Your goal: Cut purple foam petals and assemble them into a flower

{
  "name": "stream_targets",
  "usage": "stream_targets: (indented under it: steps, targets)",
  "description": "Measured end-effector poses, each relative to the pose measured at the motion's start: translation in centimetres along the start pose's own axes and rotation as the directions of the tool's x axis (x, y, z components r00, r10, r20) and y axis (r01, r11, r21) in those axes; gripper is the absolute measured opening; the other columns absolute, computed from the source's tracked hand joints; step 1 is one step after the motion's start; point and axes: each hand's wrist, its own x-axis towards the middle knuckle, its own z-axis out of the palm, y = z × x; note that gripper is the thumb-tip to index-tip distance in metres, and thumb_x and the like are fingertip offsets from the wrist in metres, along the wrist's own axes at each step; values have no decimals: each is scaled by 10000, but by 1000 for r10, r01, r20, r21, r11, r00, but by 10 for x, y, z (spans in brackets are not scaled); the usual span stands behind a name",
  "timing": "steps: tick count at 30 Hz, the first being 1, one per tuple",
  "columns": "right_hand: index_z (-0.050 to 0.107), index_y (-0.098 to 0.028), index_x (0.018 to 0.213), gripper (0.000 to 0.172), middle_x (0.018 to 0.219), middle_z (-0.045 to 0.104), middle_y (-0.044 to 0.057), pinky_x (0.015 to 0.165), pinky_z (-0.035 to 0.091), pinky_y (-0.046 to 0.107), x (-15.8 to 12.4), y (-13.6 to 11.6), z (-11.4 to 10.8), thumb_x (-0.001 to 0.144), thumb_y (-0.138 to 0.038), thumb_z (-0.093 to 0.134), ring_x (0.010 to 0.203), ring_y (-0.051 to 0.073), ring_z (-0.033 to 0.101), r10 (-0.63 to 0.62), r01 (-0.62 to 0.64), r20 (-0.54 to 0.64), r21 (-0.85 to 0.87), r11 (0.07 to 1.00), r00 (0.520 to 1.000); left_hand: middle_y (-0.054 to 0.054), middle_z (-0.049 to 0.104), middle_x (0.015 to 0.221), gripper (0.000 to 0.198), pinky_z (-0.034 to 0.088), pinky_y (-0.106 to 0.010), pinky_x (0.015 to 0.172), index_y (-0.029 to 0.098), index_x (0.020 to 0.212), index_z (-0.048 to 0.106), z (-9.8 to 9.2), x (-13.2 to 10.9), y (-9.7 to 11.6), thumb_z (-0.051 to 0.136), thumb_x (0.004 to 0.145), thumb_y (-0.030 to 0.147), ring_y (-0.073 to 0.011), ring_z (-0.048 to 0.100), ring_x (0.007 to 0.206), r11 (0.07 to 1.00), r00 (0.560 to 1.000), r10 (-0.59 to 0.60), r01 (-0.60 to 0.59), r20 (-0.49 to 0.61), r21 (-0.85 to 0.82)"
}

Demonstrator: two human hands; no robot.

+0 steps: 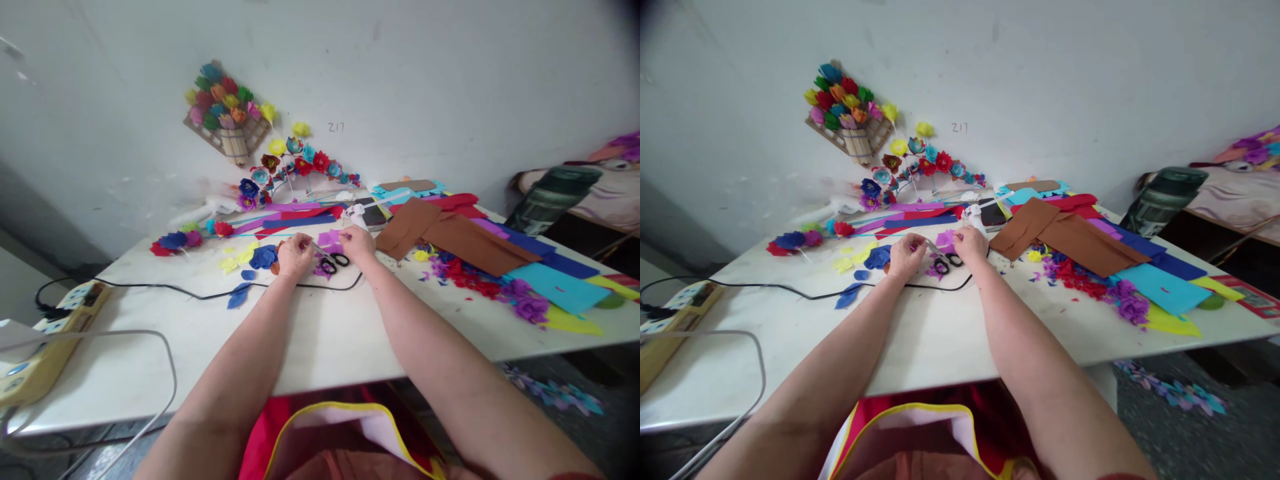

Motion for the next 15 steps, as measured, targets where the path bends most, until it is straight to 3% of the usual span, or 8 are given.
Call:
stream_targets:
  steps: [2,4,6,10,15]
  targets:
    - [742,-192,777,114,810,715,42,708,486,309,2,-1,1,745,-218,635,767,200,633,78,-81,20,272,959,997,-25,646,687,121,454,-300,697,180,802,653,2,1,-1,629,724,271,-177,596,686,981,998,-48,54,34,-185]
    - [708,-171,709,75,657,678,16,596,476,271,1,-4,1,701,-205,642,603,155,592,130,-173,117,538,825,985,-27,650,691,198,445,-262,600,164,831,637,2,1,0,653,729,332,-154,593,627,907,987,-119,151,105,-393]
    - [680,-160,682,57,595,653,4,482,425,231,-1,-8,-1,666,-208,654,481,109,509,154,-277,237,681,678,959,-48,668,744,304,409,-232,508,147,880,624,1,2,2,669,731,409,-142,595,595,814,967,-183,250,177,-524]
    - [656,-145,658,91,589,656,13,369,279,172,-8,-17,-6,618,-222,684,429,67,454,96,-338,341,776,532,935,-82,685,884,464,405,-213,478,146,934,628,-3,1,7,702,694,536,-147,629,649,701,928,-239,368,285,-611]
    - [642,-145,670,127,568,638,5,341,238,151,-14,-25,-8,595,-221,711,423,56,443,63,-406,429,783,472,901,-26,636,704,455,423,-207,515,149,826,627,-3,0,3,798,583,494,-126,597,622,626,903,-195,415,382,-660]
